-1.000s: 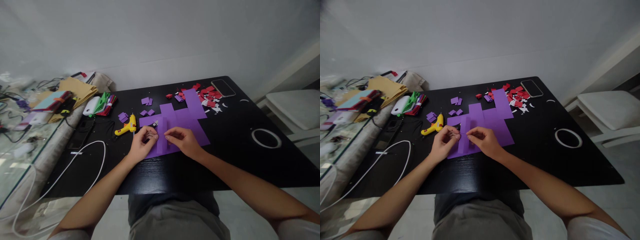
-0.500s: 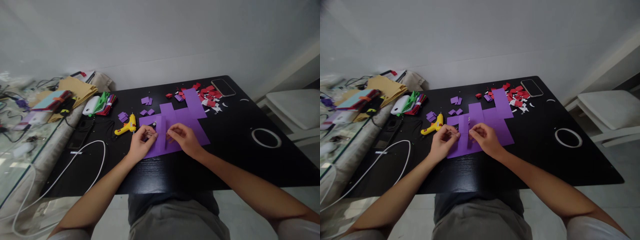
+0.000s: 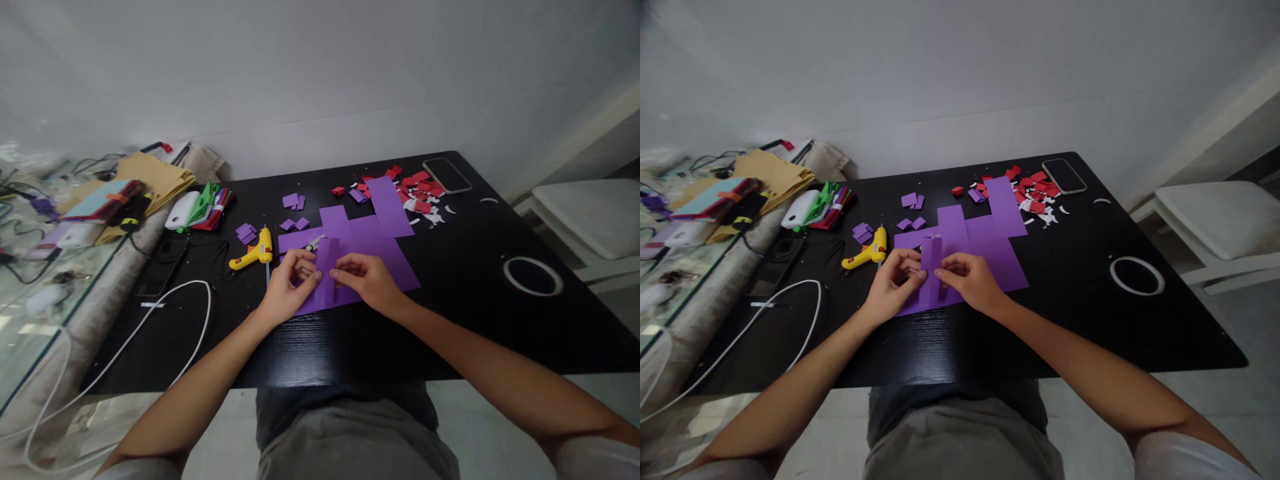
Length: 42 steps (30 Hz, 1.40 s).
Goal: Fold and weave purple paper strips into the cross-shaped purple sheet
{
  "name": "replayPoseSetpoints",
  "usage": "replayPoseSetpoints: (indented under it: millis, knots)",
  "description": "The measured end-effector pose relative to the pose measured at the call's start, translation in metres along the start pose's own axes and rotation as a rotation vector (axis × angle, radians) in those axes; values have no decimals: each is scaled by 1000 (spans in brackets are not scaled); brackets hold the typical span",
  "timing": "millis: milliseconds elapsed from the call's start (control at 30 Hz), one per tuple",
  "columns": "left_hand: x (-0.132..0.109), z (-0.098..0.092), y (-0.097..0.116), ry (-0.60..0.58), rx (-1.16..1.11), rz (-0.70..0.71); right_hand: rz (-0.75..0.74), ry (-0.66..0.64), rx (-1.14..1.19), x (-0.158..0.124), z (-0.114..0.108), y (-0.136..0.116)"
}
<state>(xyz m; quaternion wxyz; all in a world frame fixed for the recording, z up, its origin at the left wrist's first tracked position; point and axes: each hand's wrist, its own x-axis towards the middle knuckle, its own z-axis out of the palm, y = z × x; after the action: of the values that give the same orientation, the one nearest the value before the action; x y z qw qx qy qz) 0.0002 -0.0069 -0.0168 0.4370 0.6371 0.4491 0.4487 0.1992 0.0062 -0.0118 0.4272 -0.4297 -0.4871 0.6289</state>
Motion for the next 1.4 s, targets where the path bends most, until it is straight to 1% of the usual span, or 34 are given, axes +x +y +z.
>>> replayPoseSetpoints:
  millis: [100, 200, 300, 467, 867, 1033, 1233, 1400]
  knots:
    - [0, 1, 0, -46, 39, -22, -16, -6, -24, 0, 0, 1]
    - [1, 1, 2, -47, 82, -32, -25, -10, -44, -1, 1, 2]
    - [1, 1, 4, -49, 78, -57, -27, -10, -47, -1, 1, 2]
    - [1, 0, 2, -56, 74, -77, -18, -5, -39, 0, 0, 4]
    - [1, 1, 1, -56, 74, -56, -21, -5, -46, 0, 0, 4]
    - [0, 0, 0, -68, 72, -61, -50, 8, -42, 0, 0, 6]
    - [1, -1, -2, -86, 66, -60, -68, -6, -42, 1, -1, 8]
    - [1, 1, -5, -50, -44, -26, -55, -8, -43, 1, -1, 8]
